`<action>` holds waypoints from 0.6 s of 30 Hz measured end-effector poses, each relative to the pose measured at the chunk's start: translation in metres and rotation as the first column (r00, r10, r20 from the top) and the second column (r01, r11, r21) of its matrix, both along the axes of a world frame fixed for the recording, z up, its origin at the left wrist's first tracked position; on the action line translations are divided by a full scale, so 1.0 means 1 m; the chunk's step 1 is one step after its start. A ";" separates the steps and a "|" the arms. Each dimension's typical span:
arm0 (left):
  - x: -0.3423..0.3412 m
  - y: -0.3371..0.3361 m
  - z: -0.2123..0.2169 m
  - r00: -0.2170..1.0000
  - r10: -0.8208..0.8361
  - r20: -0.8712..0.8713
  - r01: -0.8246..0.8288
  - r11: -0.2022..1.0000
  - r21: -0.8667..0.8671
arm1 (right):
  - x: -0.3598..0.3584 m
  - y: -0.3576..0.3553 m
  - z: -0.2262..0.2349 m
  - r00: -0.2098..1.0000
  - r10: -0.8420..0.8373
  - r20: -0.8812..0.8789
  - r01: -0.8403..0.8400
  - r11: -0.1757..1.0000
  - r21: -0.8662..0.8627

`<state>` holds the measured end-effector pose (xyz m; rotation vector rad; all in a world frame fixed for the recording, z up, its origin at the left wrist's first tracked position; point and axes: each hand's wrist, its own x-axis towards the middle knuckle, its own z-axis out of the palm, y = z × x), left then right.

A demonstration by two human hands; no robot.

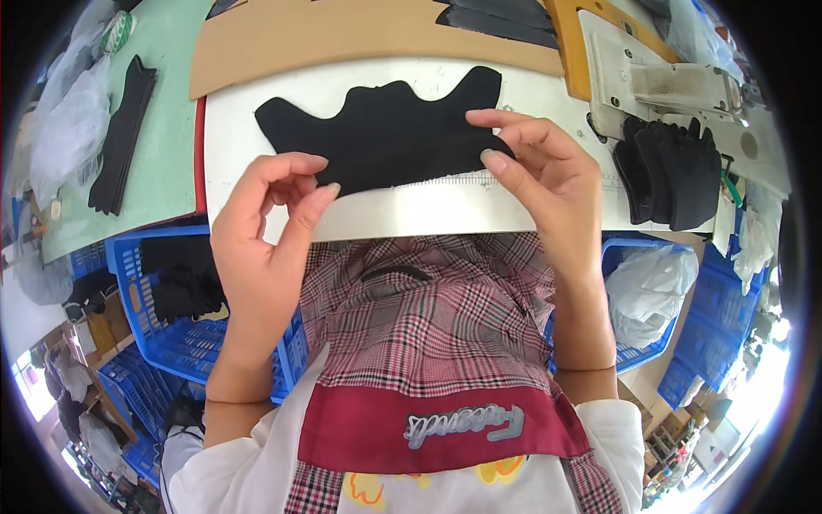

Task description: The person applies a yellow liquid adhesive from a bottle onto a black fabric piece placed on a white board. They then pick up a larger black fabric piece and press it onto the glued area to bond them together. The process is repeated for multiple fabric pieces.

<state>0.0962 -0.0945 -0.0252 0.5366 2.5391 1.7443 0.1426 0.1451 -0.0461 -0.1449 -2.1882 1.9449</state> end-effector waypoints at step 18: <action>-0.016 -0.010 -0.041 0.998 0.017 -0.053 -0.028 0.977 -0.211 | -0.010 -0.021 -0.016 0.989 -0.112 0.100 0.072 0.940 0.333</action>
